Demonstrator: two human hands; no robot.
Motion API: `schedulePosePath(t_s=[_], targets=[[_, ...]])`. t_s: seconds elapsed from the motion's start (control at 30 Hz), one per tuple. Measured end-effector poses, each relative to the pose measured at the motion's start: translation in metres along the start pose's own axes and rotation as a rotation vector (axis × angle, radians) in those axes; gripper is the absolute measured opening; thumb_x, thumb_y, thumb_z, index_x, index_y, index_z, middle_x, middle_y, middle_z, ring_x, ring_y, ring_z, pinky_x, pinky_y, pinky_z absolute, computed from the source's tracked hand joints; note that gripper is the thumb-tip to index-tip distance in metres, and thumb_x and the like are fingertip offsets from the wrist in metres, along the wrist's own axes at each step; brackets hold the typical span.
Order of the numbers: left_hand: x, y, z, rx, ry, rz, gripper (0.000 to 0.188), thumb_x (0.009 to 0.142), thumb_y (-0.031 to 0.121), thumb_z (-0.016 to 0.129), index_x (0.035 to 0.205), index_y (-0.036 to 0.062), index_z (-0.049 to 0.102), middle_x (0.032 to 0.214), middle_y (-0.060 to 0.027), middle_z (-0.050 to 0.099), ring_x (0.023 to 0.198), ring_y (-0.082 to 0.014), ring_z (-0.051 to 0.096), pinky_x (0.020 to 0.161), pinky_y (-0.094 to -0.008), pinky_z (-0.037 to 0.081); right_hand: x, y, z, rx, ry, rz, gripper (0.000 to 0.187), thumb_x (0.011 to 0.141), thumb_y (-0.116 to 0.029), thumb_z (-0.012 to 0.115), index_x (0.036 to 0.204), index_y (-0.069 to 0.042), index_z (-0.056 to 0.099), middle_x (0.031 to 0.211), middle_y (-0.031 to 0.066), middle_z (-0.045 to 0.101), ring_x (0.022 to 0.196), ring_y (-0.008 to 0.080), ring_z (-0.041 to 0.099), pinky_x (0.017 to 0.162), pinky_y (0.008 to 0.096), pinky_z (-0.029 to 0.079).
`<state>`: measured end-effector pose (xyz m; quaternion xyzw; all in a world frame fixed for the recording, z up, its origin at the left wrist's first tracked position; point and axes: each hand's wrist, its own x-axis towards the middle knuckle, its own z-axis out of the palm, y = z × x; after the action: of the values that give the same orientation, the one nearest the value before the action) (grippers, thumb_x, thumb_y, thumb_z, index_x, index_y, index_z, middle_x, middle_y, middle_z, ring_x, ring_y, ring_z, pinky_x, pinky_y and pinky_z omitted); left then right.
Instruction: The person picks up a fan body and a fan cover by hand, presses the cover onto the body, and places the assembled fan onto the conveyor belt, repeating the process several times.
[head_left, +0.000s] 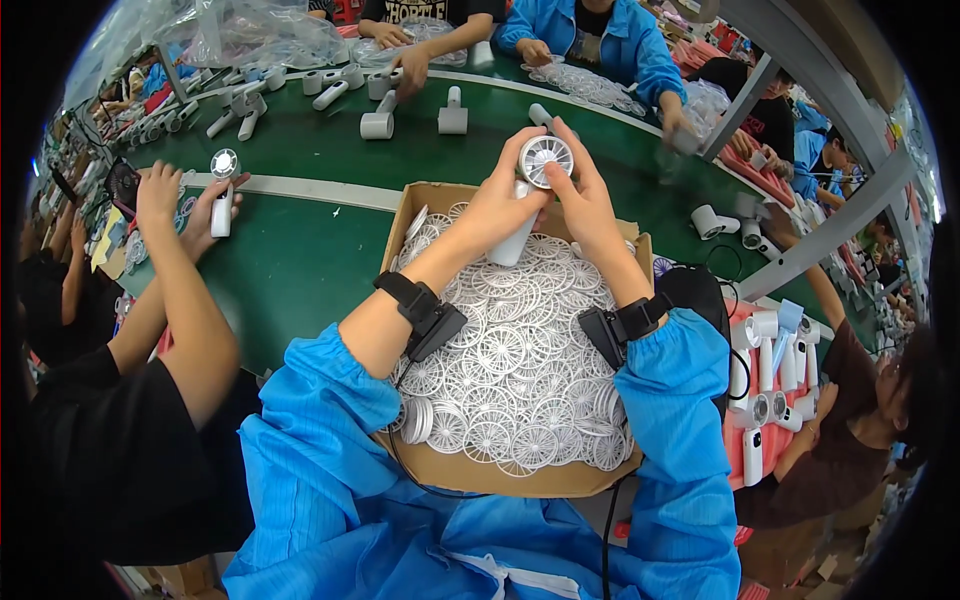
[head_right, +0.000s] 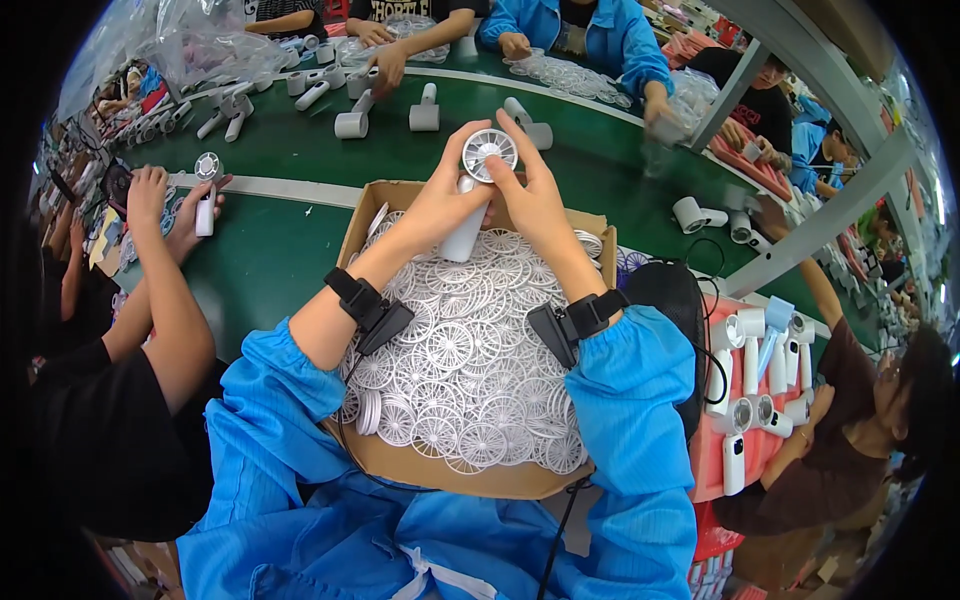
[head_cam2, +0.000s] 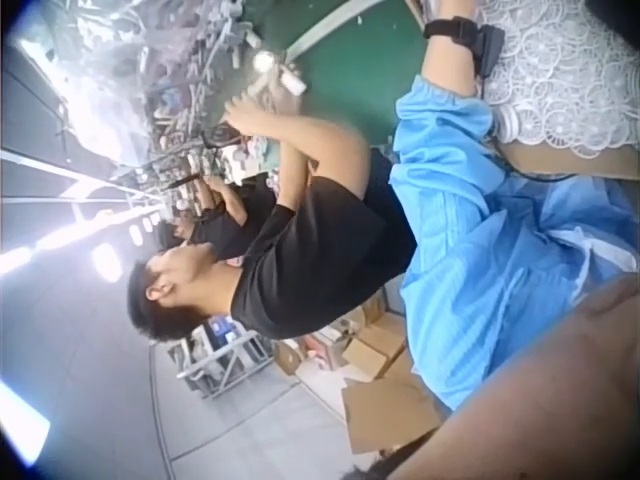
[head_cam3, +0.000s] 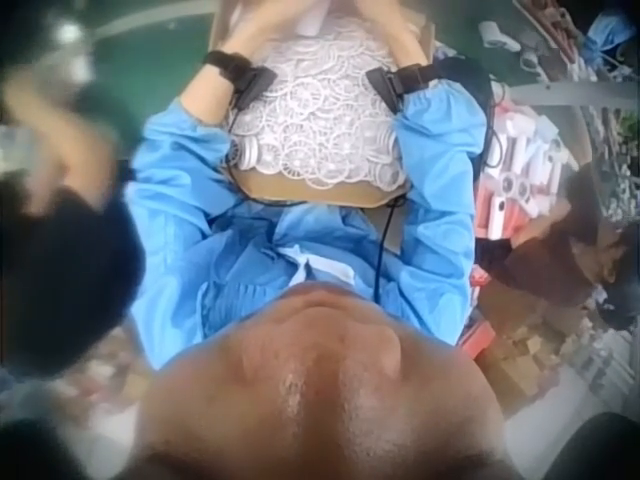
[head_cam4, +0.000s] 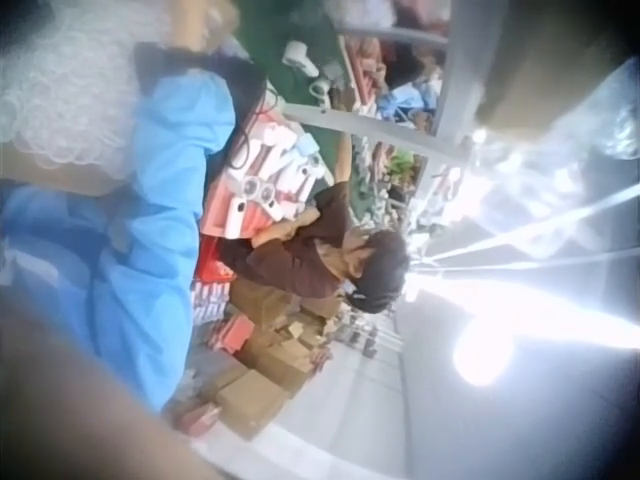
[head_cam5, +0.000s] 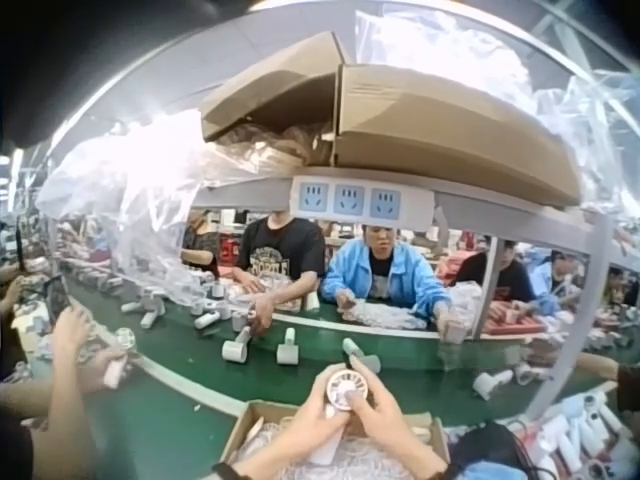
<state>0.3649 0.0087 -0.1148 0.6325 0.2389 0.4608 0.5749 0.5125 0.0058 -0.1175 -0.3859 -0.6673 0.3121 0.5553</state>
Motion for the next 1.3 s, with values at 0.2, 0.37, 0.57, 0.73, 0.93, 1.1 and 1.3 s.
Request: schedulePosePath(t_s=[0.2, 0.37, 0.57, 0.73, 0.93, 1.1, 1.3], targets=[[0.000, 0.004, 0.002, -0.158, -0.051, -0.059, 0.052, 0.096, 0.020, 0.049, 0.143, 0.0226, 0.027, 0.097, -0.0078, 0.056, 0.068, -0.0111, 0.058, 0.056, -0.0268, 0.050, -0.007, -0.015, 0.003, 0.294, 0.029, 0.132, 0.045, 0.094, -0.019, 0.056, 0.136, -0.009, 0.043, 0.124, 0.0045, 0.053, 0.103, 0.0096, 0.052, 0.086, 0.0232, 0.043], [0.000, 0.001, 0.003, -0.098, 0.008, -0.010, 0.048, 0.098, 0.026, 0.046, 0.142, 0.0216, 0.030, 0.089, -0.0055, 0.057, 0.065, -0.0099, 0.055, 0.054, -0.0239, 0.047, -0.005, -0.017, 0.007, 0.405, 0.067, 0.118, 0.038, 0.093, -0.016, 0.058, 0.128, -0.006, 0.050, 0.109, 0.0037, 0.058, 0.094, 0.0075, 0.054, 0.078, 0.0215, 0.045], [0.002, -0.003, 0.007, -0.011, 0.060, -0.018, 0.050, 0.097, 0.027, 0.050, 0.143, 0.0228, 0.030, 0.091, -0.0060, 0.058, 0.068, -0.0098, 0.057, 0.056, -0.0235, 0.048, 0.000, -0.009, -0.007, 0.241, 0.199, 0.042, 0.034, 0.091, -0.016, 0.061, 0.123, -0.005, 0.055, 0.111, 0.0044, 0.057, 0.101, 0.0112, 0.053, 0.084, 0.0242, 0.044], [0.007, -0.008, 0.000, 0.058, 0.154, -0.051, 0.056, 0.095, 0.025, 0.055, 0.143, 0.0232, 0.027, 0.092, -0.0064, 0.058, 0.069, -0.0103, 0.058, 0.056, -0.0239, 0.048, -0.001, -0.011, -0.004, 0.049, 0.212, -0.029, 0.023, 0.089, -0.011, 0.062, 0.111, -0.002, 0.062, 0.109, 0.0047, 0.059, 0.098, 0.0124, 0.056, 0.085, 0.0250, 0.045], [0.009, -0.015, -0.002, 0.109, 0.168, -0.017, 0.066, 0.089, 0.022, 0.063, 0.143, 0.0174, 0.026, 0.100, -0.0069, 0.057, 0.071, -0.0100, 0.056, 0.055, -0.0250, 0.047, -0.001, -0.007, -0.004, -0.211, 0.219, -0.196, 0.018, 0.087, -0.004, 0.062, 0.105, 0.001, 0.063, 0.106, 0.0063, 0.061, 0.095, 0.0126, 0.058, 0.083, 0.0258, 0.047], [0.007, 0.000, -0.008, -0.104, 0.283, 0.112, 0.074, 0.085, 0.013, 0.068, 0.144, 0.0183, 0.024, 0.105, -0.0072, 0.056, 0.081, -0.0113, 0.059, 0.060, -0.0265, 0.052, -0.001, -0.008, -0.014, -0.033, 0.183, -0.062, 0.019, 0.085, -0.002, 0.064, 0.103, 0.001, 0.063, 0.100, 0.0057, 0.063, 0.094, 0.0125, 0.059, 0.082, 0.0255, 0.048], [0.008, 0.007, 0.002, 0.039, 0.271, 0.392, 0.085, 0.079, 0.004, 0.071, 0.145, 0.0183, 0.019, 0.116, -0.0089, 0.050, 0.090, -0.0147, 0.059, 0.067, -0.0266, 0.053, -0.003, -0.011, -0.009, 0.113, 0.156, -0.029, 0.022, 0.081, -0.005, 0.070, 0.102, -0.002, 0.063, 0.095, 0.0039, 0.065, 0.091, 0.0127, 0.060, 0.082, 0.0258, 0.047]])
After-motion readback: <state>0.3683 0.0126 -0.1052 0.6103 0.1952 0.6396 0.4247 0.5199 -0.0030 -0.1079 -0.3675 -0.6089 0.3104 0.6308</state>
